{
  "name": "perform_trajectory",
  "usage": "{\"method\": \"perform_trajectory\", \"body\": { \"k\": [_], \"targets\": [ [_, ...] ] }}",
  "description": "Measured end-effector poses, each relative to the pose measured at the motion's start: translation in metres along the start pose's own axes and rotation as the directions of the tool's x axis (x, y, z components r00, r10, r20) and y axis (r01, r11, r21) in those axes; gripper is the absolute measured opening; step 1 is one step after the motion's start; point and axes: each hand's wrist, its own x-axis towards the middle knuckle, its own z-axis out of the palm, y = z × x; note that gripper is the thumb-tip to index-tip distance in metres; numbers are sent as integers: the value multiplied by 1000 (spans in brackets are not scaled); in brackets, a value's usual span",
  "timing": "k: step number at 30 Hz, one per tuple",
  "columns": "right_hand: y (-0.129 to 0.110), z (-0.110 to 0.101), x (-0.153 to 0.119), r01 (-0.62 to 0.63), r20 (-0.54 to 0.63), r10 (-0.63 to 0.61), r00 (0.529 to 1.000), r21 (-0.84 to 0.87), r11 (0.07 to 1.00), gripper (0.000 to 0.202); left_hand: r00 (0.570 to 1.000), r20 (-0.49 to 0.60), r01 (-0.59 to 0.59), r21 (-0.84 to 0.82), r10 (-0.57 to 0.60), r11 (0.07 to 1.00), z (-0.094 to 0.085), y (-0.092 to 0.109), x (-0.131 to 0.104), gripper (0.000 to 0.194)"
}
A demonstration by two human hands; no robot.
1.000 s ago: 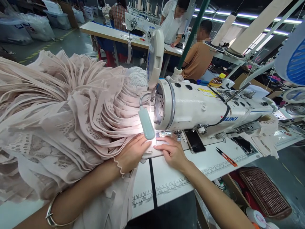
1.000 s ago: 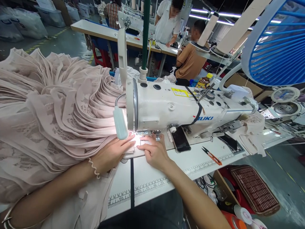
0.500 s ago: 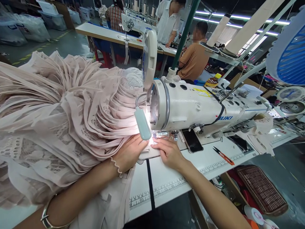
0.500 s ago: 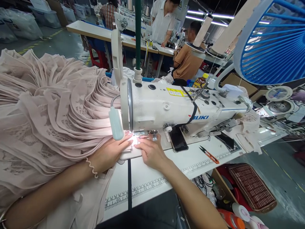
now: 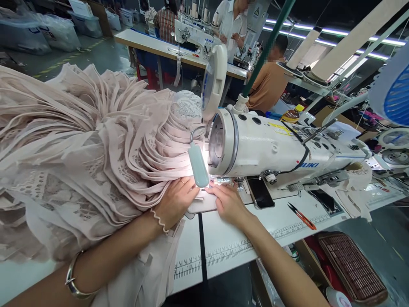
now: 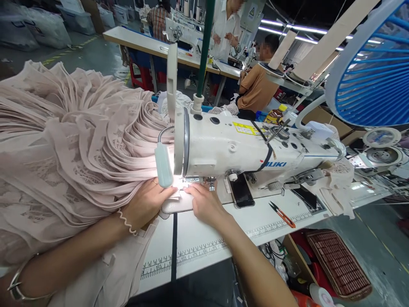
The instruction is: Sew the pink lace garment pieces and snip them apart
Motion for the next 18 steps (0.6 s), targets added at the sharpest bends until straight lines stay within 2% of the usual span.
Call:
{"method": "perform_trajectory", "body": {
  "k": [3,6,14,18],
  "targets": [
    [1,0,0,-6,33,7,999,-27,1000,51,997,-41,-58,121,63,991,-1,0,-1,27],
    [2,1,0,-2,62,7,998,-79,997,55,995,-54,-71,175,82,982,-2,0,-1,26],
    [4,4,2,16,111,9,994,-221,975,59,997,-32,-68,188,75,980,-4,3,1,23],
    [1,2,3,6,102,18,995,-223,975,55,996,-6,-91,189,94,978,-5,3,3,26]
  ]
}}
